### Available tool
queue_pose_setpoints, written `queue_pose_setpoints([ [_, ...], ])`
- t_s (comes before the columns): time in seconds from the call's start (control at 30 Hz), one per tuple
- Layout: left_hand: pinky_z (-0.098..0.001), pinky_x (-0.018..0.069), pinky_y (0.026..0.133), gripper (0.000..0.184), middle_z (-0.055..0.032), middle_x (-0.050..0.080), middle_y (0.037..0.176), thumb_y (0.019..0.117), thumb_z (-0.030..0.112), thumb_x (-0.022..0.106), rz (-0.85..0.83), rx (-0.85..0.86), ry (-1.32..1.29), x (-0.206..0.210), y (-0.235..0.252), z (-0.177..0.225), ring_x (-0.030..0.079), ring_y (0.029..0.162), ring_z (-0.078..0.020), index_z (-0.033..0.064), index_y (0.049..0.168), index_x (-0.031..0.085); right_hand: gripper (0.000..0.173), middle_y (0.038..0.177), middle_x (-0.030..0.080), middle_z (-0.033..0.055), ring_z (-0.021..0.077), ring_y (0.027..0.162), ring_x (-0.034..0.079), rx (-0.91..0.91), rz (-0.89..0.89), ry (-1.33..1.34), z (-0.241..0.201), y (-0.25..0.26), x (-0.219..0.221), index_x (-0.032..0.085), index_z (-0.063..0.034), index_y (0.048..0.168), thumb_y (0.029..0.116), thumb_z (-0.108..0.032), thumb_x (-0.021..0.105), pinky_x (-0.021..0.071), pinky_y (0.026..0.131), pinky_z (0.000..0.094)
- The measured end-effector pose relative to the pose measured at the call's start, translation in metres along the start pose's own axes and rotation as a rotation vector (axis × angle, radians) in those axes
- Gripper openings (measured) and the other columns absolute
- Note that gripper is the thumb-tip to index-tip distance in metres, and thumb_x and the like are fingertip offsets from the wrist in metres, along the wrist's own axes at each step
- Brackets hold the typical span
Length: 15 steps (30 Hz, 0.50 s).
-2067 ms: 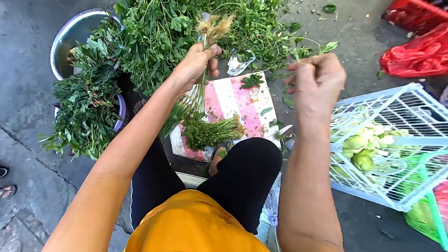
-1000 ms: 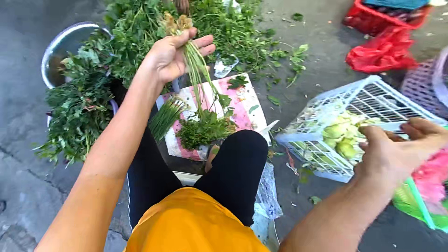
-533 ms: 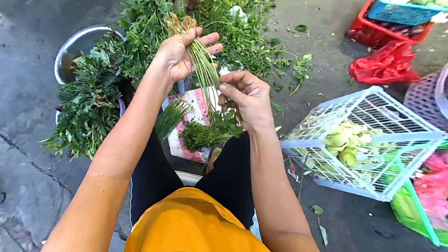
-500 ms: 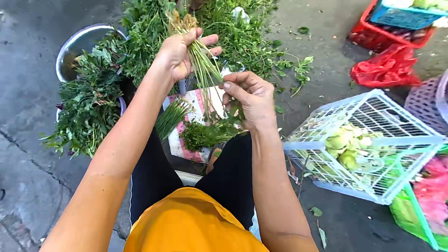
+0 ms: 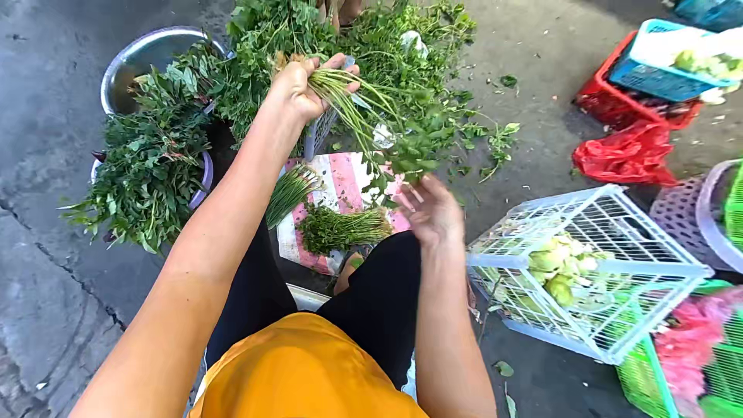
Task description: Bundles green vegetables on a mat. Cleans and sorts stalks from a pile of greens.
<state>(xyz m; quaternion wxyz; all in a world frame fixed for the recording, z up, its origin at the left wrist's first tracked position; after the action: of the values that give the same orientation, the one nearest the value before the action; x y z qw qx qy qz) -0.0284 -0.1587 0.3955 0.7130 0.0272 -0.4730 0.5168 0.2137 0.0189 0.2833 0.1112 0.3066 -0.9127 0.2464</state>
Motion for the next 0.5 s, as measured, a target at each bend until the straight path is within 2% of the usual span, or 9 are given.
queue_pose_setpoints([
  [0.07, -0.0418, 0.0634, 0.075, 0.034, -0.0233, 0.065, 0.122, 0.1135, 0.022, 0.026, 0.018, -0.010, -0.071, 0.001, -0.001, -0.004, 0.074, 0.092, -0.0312, 0.0034, 0.141, 0.034, 0.035, 0.124, 0.062, 0.0051, 0.0285, 0.113, 0.064, 0.133, -0.206, 0.163, 0.024, -0.012, 0.041, 0.052, -0.0209, 0.133, 0.1088, -0.042, 0.037, 0.0564, 0.088, 0.0552],
  [0.1, -0.0410, 0.0632, 0.075, 0.035, -0.0229, 0.065, 0.122, 0.1134, 0.023, 0.026, 0.025, -0.021, -0.095, 0.001, 0.000, -0.007, 0.073, 0.092, -0.0305, 0.0035, 0.142, 0.034, 0.045, 0.130, 0.063, 0.0092, 0.0340, 0.116, 0.065, 0.193, -0.302, 0.277, 0.030, -0.018, 0.061, 0.053, -0.0227, 0.135, 0.1073, -0.052, 0.033, 0.0581, 0.086, 0.0577],
  [0.17, -0.0392, 0.0629, 0.075, 0.035, -0.0212, 0.064, 0.122, 0.1132, 0.025, 0.026, 0.028, -0.044, -0.106, 0.001, -0.001, -0.012, 0.073, 0.092, -0.0289, 0.0050, 0.141, 0.035, 0.061, 0.141, 0.061, 0.0152, 0.0407, 0.118, 0.066, 0.267, -0.557, 0.470, 0.030, -0.030, 0.098, 0.055, -0.0267, 0.140, 0.0998, -0.069, 0.037, 0.0616, 0.079, 0.0552],
  [0.2, -0.0397, 0.0629, 0.075, 0.036, -0.0216, 0.065, 0.123, 0.1132, 0.025, 0.027, 0.034, -0.041, -0.104, -0.001, 0.000, -0.012, 0.073, 0.093, -0.0294, 0.0051, 0.142, 0.035, 0.061, 0.144, 0.059, 0.0155, 0.0394, 0.119, 0.065, 0.265, -0.715, 0.523, 0.024, -0.037, 0.114, 0.057, -0.0262, 0.140, 0.0982, -0.068, 0.043, 0.0623, 0.077, 0.0511],
  [0.27, -0.0418, 0.0629, 0.077, 0.037, -0.0227, 0.064, 0.126, 0.1128, 0.023, 0.027, 0.040, -0.017, -0.102, -0.006, 0.002, -0.008, 0.073, 0.096, -0.0313, 0.0046, 0.144, 0.034, 0.043, 0.134, 0.064, 0.0157, 0.0310, 0.109, 0.071, 0.221, -0.902, 0.563, 0.009, -0.049, 0.135, 0.064, -0.0175, 0.133, 0.0996, -0.044, 0.062, 0.0644, 0.072, 0.0389],
  [0.33, -0.0414, 0.0630, 0.075, 0.035, -0.0219, 0.064, 0.123, 0.1126, 0.023, 0.027, 0.062, 0.010, -0.097, -0.012, 0.005, -0.001, 0.073, 0.093, -0.0306, 0.0044, 0.141, 0.035, 0.024, 0.110, 0.071, 0.0104, 0.0155, 0.084, 0.073, 0.210, -0.871, 0.541, -0.002, -0.056, 0.138, 0.066, -0.0117, 0.120, 0.0994, -0.022, 0.065, 0.0609, 0.062, 0.0228],
  [0.37, -0.0416, 0.0632, 0.074, 0.034, -0.0218, 0.064, 0.122, 0.1128, 0.023, 0.027, 0.074, 0.028, -0.098, -0.016, 0.006, 0.004, 0.073, 0.093, -0.0304, 0.0042, 0.140, 0.036, 0.019, 0.104, 0.069, 0.0088, 0.0115, 0.078, 0.071, 0.219, -0.846, 0.546, -0.005, -0.056, 0.135, 0.065, -0.0098, 0.116, 0.0983, -0.017, 0.065, 0.0588, 0.060, 0.0189],
  [0.4, -0.0430, 0.0634, 0.074, 0.032, -0.0225, 0.065, 0.121, 0.1126, 0.022, 0.028, 0.086, 0.049, -0.105, -0.020, 0.008, 0.010, 0.073, 0.093, -0.0314, 0.0037, 0.138, 0.036, 0.015, 0.099, 0.069, 0.0075, 0.0094, 0.074, 0.070, 0.219, -0.805, 0.533, -0.007, -0.055, 0.129, 0.065, -0.0081, 0.113, 0.0981, -0.012, 0.064, 0.0581, 0.059, 0.0172],
  [0.5, -0.0440, 0.0634, 0.074, 0.031, -0.0228, 0.065, 0.119, 0.1132, 0.021, 0.027, 0.113, 0.096, -0.077, -0.029, 0.009, 0.021, 0.073, 0.092, -0.0319, 0.0040, 0.138, 0.034, 0.016, 0.098, 0.072, 0.0072, 0.0082, 0.073, 0.070, 0.147, -0.598, 0.304, -0.003, -0.044, 0.099, 0.070, -0.0048, 0.108, 0.1017, -0.005, 0.056, 0.0599, 0.060, 0.0189],
])
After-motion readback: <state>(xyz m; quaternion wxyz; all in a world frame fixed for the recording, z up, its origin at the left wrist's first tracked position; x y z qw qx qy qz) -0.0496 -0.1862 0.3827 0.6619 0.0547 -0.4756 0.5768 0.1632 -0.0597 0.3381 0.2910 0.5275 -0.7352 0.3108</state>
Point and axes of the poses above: each hand's wrist, its own y-axis towards the middle knuckle, its own x-axis out of the palm, z = x × y, the point moved 10 cm from there along y, towards the middle knuckle
